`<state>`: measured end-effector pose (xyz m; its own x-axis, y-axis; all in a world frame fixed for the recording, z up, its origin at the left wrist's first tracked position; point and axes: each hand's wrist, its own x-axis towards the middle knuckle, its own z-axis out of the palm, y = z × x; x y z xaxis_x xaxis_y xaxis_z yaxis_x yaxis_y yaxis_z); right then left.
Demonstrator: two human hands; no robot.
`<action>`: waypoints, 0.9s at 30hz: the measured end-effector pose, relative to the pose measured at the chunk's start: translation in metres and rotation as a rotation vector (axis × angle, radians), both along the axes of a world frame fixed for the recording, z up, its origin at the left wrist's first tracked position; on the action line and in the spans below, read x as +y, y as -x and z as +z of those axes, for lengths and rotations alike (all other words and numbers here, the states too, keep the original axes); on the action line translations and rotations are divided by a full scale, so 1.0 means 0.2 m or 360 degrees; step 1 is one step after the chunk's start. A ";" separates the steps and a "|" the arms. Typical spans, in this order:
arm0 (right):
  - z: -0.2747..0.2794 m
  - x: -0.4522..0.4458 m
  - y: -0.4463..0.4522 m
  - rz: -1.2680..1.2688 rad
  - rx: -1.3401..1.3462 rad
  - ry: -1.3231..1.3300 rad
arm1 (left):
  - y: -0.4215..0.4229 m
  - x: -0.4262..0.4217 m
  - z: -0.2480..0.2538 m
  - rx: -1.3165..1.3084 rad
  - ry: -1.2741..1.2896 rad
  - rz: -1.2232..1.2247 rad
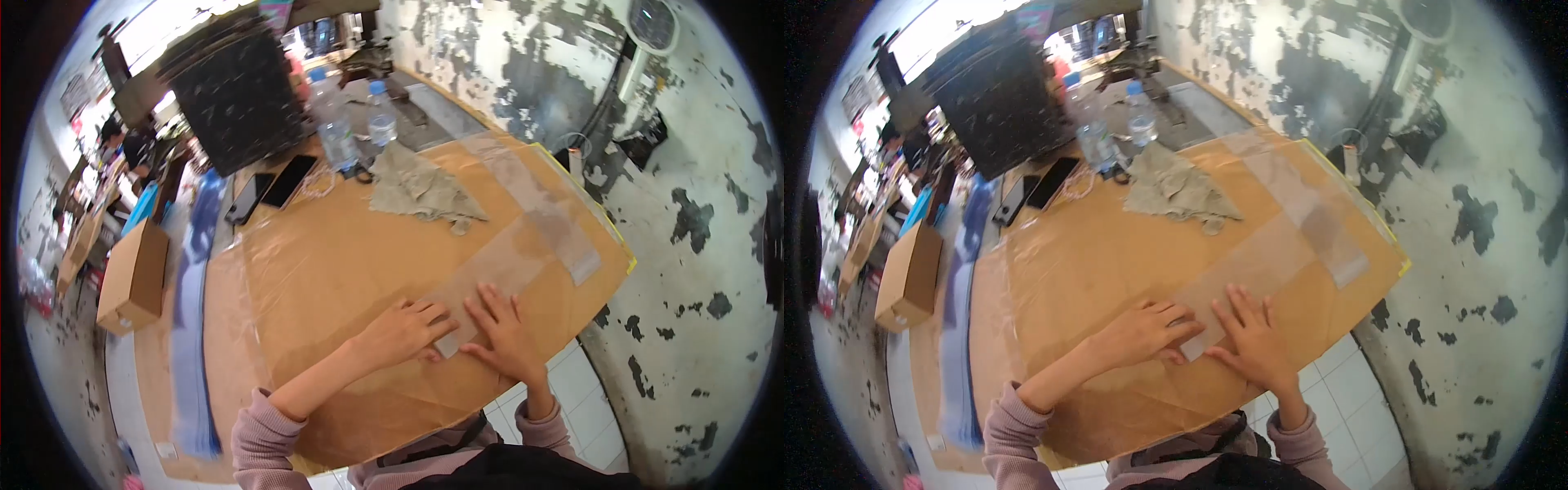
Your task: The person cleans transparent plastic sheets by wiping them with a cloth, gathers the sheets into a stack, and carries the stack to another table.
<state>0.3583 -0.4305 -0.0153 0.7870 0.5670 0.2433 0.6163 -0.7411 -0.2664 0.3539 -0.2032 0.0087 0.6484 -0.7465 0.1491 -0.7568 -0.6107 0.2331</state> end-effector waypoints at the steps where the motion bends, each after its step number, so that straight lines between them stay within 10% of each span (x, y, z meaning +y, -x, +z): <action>1: 0.01 0.01 0.01 -0.0006 -0.0003 -0.0043 | -0.01 -0.01 0.00 0.0050 -0.0020 -0.0011; 6: -0.02 0.01 -0.01 0.0106 0.0059 -0.0183 | -0.04 0.03 -0.01 0.0189 -0.0178 -0.0175; 15: 0.05 0.09 -0.01 0.0069 -0.0040 -0.0090 | 0.23 0.23 0.11 -0.0846 -0.0150 -0.0179; 21: 0.02 0.16 -0.05 0.0069 -0.0255 -0.0206 | 0.46 0.43 0.20 -0.0318 0.1201 0.0995; 27: 0.31 0.26 -0.18 0.0297 -0.0371 -0.0493 | 0.60 0.54 0.26 0.0312 0.1696 0.1424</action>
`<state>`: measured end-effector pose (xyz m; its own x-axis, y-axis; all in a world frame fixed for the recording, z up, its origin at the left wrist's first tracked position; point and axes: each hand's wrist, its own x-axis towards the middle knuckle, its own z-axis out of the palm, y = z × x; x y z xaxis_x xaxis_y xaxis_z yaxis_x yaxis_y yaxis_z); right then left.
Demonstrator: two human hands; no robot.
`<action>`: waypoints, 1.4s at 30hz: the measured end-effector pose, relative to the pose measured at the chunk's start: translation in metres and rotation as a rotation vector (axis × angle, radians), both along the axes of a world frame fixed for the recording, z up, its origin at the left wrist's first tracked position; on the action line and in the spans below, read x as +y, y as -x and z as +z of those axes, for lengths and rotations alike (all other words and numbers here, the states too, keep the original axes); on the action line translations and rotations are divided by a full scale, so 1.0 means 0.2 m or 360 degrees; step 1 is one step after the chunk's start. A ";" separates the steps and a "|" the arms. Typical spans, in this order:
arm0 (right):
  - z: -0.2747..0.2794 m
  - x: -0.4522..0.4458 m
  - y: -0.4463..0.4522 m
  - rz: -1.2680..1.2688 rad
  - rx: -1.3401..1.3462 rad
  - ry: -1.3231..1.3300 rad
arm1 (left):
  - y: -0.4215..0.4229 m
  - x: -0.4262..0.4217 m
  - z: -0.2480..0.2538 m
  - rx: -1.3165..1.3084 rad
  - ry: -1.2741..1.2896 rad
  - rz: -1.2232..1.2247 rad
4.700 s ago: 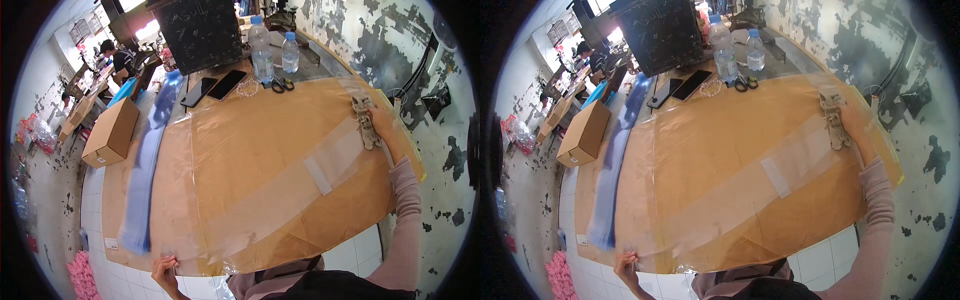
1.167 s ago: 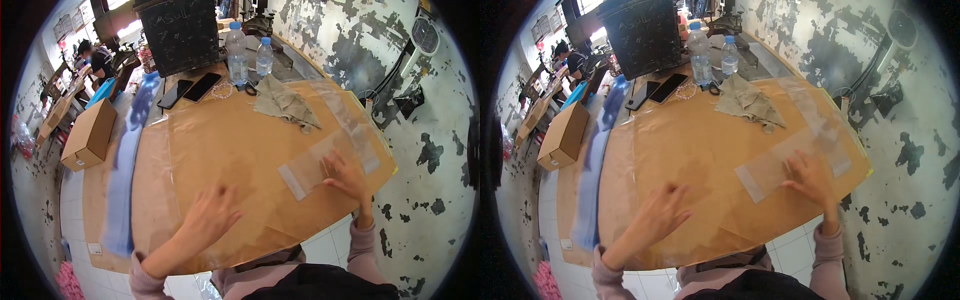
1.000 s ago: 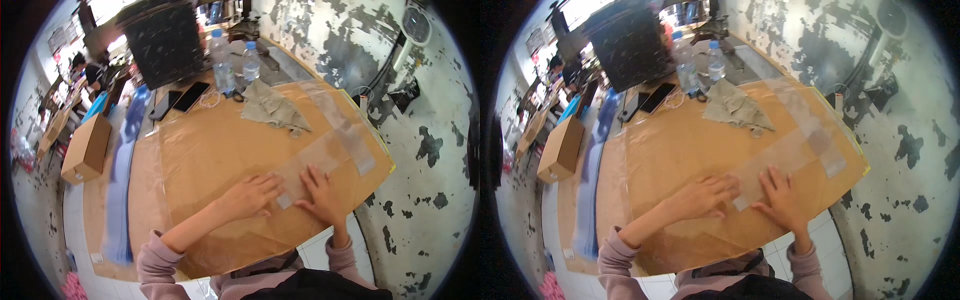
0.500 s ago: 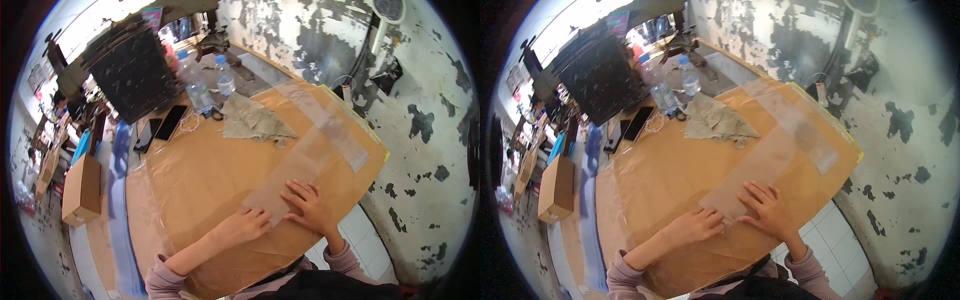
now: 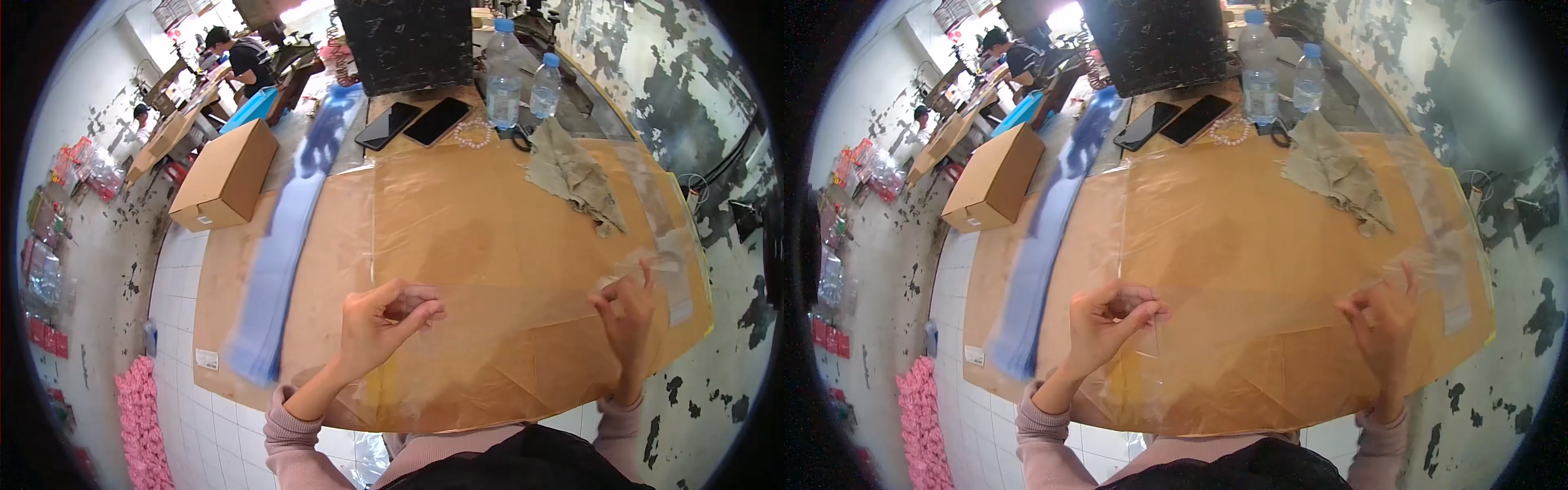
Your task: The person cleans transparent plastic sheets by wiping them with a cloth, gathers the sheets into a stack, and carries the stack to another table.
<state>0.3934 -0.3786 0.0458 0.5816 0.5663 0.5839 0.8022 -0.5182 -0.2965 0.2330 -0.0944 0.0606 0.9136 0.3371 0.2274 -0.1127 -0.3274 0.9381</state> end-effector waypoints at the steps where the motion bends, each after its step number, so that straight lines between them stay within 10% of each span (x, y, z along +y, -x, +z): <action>1: 0.04 0.01 -0.05 0.0073 -0.0007 0.0038 | 0.02 0.01 0.00 0.0050 0.0080 0.0027; 6: 0.19 0.13 -0.32 0.0487 0.0256 0.0312 | 0.10 0.06 -0.03 0.0147 0.0201 0.0177; 15: 0.03 0.11 -0.26 0.0643 -0.0216 0.0474 | 0.52 0.17 -0.04 -0.0510 -0.1895 0.0447; 20: -0.01 0.15 -0.13 0.1034 0.0412 0.0837 | 0.71 0.10 -0.33 0.0155 -0.1496 0.0426; 24: -0.06 0.19 -0.53 0.0558 0.0638 0.0293 | 0.76 0.06 -0.32 0.0363 -0.1078 0.0409; 28: -0.13 0.41 -1.06 -0.0057 -0.0384 0.0403 | 0.76 0.04 -0.37 0.0379 -0.0708 0.0653; 31: -0.40 0.48 -1.19 -0.0330 -0.0303 0.0573 | 0.69 -0.03 -0.38 0.0480 -0.0704 0.1012; 35: -0.39 0.47 -1.29 0.0090 -0.0053 0.0236 | 0.69 -0.05 -0.38 0.0497 -0.0826 0.1079; 42: 0.19 0.84 -0.18 0.0746 -0.0002 -0.0246 | 0.68 -0.03 -0.40 0.0480 -0.0903 0.1073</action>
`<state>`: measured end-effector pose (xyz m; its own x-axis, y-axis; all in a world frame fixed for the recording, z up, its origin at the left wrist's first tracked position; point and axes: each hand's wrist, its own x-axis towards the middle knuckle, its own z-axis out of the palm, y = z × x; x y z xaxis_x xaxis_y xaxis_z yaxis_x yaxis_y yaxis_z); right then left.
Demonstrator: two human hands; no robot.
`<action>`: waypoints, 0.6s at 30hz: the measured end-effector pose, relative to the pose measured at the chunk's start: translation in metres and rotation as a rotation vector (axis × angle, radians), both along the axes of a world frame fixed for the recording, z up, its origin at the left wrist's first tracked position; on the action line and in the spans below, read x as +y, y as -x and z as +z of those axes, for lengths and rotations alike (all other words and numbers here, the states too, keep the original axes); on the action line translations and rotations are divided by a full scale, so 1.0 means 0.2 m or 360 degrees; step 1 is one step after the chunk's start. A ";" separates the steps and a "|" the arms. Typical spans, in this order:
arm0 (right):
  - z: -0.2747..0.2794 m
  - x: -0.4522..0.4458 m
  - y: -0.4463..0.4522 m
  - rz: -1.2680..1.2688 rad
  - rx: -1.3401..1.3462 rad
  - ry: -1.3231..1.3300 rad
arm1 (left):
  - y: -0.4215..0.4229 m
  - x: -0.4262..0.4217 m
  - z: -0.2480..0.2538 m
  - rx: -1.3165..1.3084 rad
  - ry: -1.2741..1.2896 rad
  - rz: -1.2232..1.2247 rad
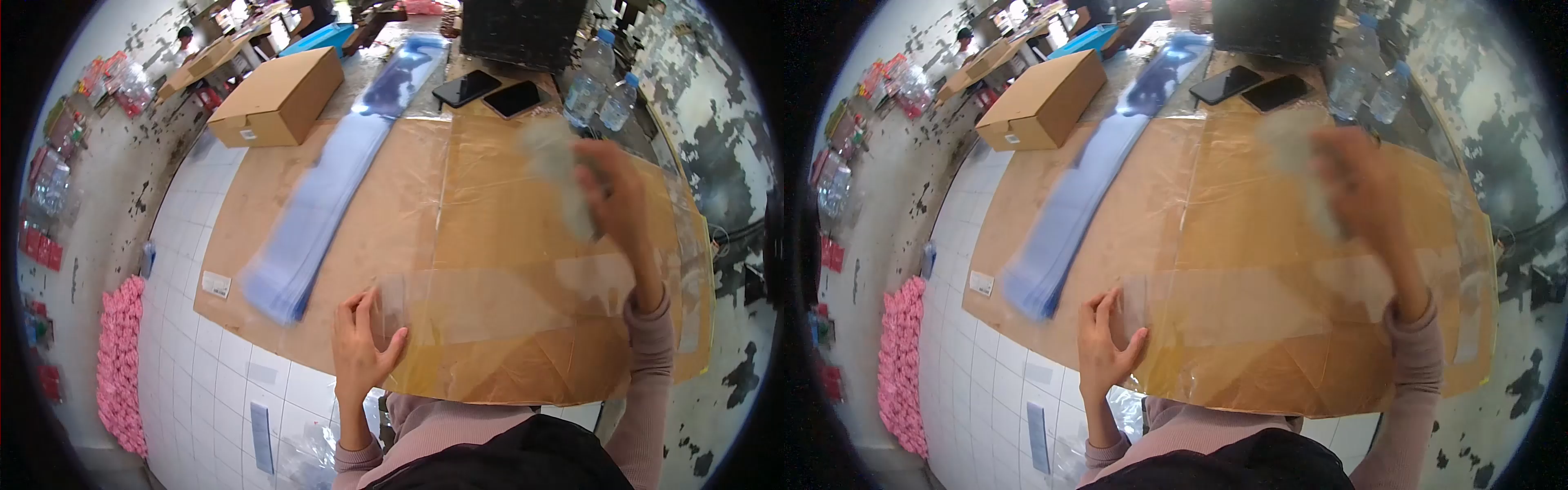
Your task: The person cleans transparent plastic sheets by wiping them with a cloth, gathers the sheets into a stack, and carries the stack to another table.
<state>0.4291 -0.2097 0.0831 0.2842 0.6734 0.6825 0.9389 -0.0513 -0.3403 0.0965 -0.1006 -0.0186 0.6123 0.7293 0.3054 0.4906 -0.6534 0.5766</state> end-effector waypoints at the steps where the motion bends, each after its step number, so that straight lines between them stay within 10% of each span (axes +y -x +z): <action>1: 0.06 0.02 0.17 0.0114 -0.0300 0.0195 | -0.01 0.00 0.00 0.0008 0.0011 0.0019; 4: 0.01 0.09 0.54 0.0694 -0.0551 0.0303 | 0.00 0.01 -0.01 -0.0063 0.0047 -0.0078; 8: -0.45 0.19 0.85 0.0739 -0.0417 0.0240 | 0.03 0.04 -0.05 -0.0131 0.0041 -0.0179; 18: -0.58 0.21 0.87 0.0620 0.0180 0.0286 | -0.03 0.11 0.00 -0.0122 0.1028 -0.0051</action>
